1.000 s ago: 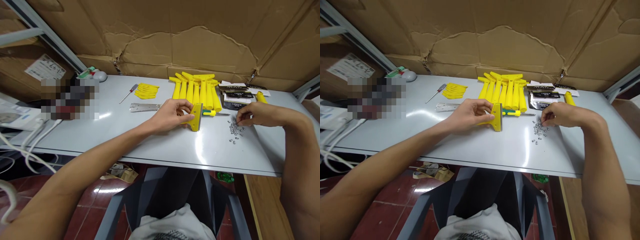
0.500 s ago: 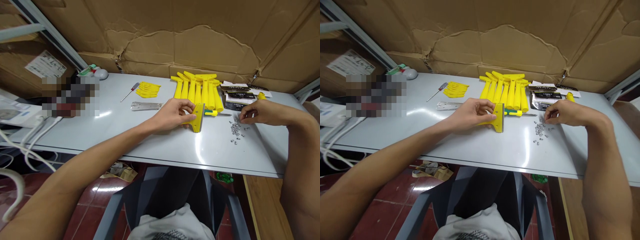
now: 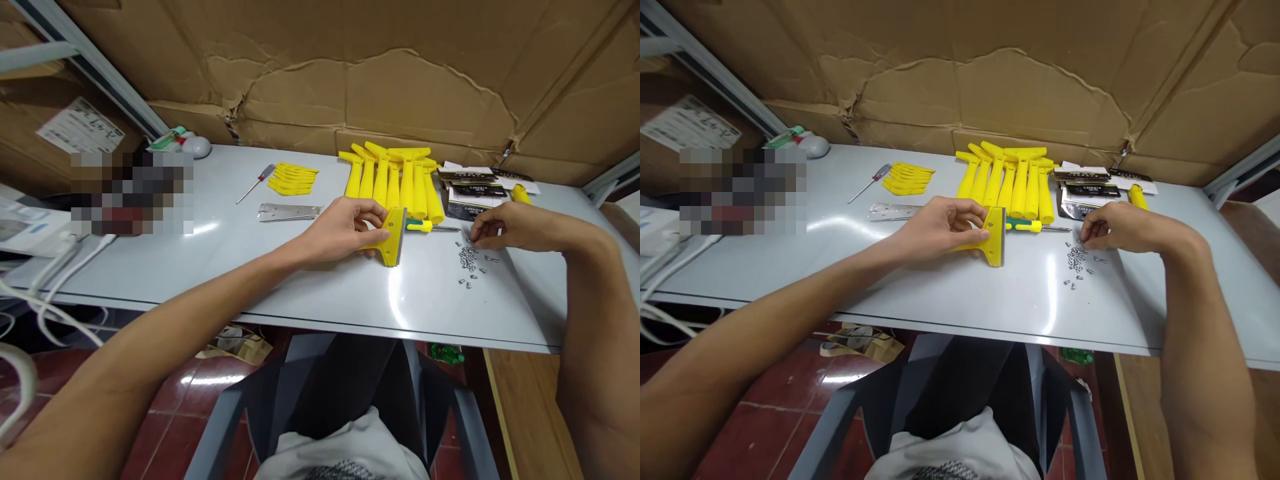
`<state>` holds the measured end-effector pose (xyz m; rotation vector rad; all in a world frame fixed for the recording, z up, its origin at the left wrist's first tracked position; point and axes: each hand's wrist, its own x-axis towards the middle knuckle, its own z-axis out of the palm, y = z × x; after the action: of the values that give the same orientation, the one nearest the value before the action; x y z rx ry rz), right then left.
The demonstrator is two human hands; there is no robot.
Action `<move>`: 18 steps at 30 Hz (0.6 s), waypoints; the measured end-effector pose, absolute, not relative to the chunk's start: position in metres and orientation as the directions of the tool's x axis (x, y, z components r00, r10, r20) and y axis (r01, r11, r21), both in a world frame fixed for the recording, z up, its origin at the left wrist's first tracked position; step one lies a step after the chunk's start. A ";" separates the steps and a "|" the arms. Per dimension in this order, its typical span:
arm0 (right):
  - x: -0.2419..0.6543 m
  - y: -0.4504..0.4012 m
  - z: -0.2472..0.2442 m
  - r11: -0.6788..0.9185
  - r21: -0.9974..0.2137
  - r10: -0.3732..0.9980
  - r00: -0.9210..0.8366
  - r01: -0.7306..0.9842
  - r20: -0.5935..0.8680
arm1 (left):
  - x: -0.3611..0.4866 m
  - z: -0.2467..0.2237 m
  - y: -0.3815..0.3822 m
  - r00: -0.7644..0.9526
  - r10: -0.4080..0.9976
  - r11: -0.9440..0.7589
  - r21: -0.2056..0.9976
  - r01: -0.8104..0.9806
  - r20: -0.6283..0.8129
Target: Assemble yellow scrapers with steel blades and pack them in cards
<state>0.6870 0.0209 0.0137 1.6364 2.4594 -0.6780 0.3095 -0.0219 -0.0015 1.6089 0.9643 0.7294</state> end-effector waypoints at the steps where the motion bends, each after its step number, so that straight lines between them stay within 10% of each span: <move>1: 0.688 0.022 0.013 0.332 -0.307 0.844 -0.426 0.892 -0.327 | 0.309 -0.002 -0.022 0.488 0.873 -0.102 0.971 0.216 -0.017; 6: 0.687 0.024 0.020 0.448 -0.332 0.836 -0.521 0.830 -0.173 | 0.309 -0.003 -0.021 0.491 0.871 -0.110 0.972 0.206 -0.006; 12: 0.619 -0.012 0.028 0.596 -0.529 0.803 -0.464 0.604 0.375 | 0.314 -0.002 -0.028 0.498 0.867 -0.099 0.977 0.189 -0.008; 18: 0.555 -0.039 0.007 0.850 -0.336 0.525 -0.605 0.405 0.599 | 0.321 -0.005 -0.038 0.501 0.863 -0.182 0.966 0.182 0.068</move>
<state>0.5553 -0.0388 0.0070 1.0833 3.7072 -0.3452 0.3212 -0.0378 -0.0051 1.6675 0.9026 0.7899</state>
